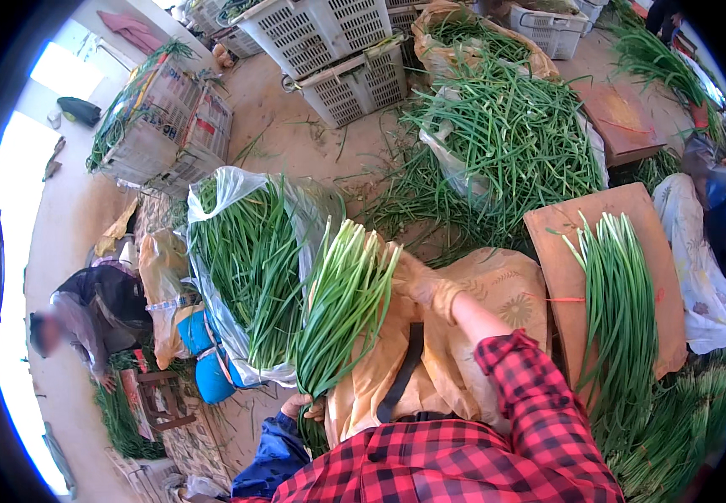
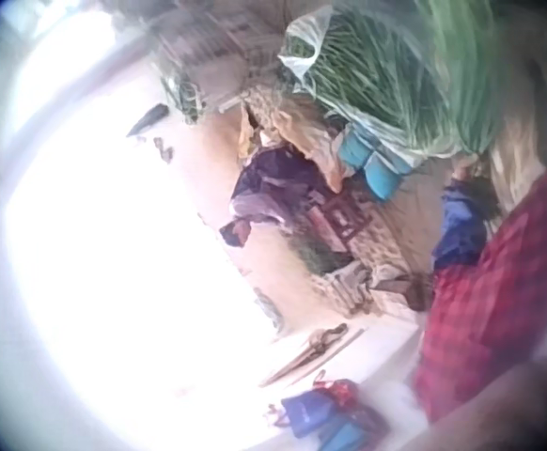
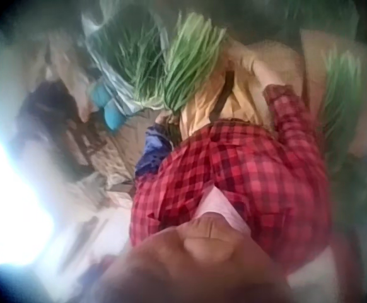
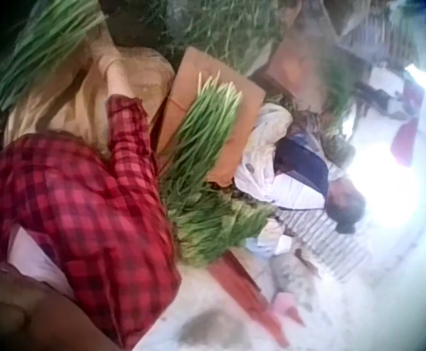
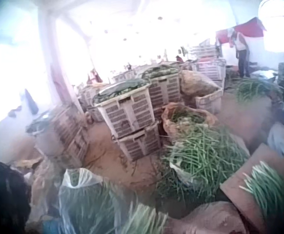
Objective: The person picks up green onions from a bag, sorts through them by hand, organizes them into a bundle, and then ties the bundle with a red string on a board before placing it to the side.
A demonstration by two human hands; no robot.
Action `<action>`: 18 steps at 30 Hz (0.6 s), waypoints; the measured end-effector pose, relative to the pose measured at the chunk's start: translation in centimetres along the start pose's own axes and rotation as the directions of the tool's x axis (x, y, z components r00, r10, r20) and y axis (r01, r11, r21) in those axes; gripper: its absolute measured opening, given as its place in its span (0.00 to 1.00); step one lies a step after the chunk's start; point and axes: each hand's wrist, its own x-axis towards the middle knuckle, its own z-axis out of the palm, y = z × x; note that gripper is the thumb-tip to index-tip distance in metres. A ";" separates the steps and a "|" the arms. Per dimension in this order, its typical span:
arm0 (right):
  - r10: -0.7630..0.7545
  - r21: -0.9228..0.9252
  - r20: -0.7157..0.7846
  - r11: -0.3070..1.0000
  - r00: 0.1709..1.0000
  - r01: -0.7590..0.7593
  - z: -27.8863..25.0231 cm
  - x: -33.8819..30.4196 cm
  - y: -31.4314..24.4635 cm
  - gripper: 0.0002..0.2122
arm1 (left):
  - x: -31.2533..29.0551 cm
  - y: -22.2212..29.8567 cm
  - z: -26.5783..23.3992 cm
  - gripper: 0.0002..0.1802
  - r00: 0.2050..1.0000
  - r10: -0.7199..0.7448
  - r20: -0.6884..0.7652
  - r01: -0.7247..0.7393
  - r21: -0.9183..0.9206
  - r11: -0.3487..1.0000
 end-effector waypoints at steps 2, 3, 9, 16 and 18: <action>-0.018 0.504 0.151 0.862 0.988 -0.061 2.0 2.1 1.3 0.31 | 0.0 -0.1 0.1 0.21 1.000 0.002 0.006 -0.002 -0.005 1.000; 0.019 0.664 0.173 0.736 0.985 -0.131 2.9 1.9 1.4 0.27 | -0.2 -0.1 0.0 0.21 1.000 0.005 0.010 -0.005 -0.005 1.000; 0.051 0.666 0.374 0.679 0.926 -0.307 2.6 2.4 -0.3 0.15 | -0.7 -0.2 -0.4 0.21 0.999 0.024 0.025 -0.023 -0.022 0.999; -0.058 0.493 0.148 0.870 0.987 -0.023 3.2 2.5 -2.5 0.13 | -0.9 -0.5 -0.7 0.21 0.999 0.036 0.040 -0.034 -0.041 0.999; 0.088 0.332 0.087 0.937 0.992 -0.112 2.5 2.0 -3.8 0.14 | -0.8 -0.3 -0.4 0.21 0.998 0.039 0.041 -0.037 -0.037 0.999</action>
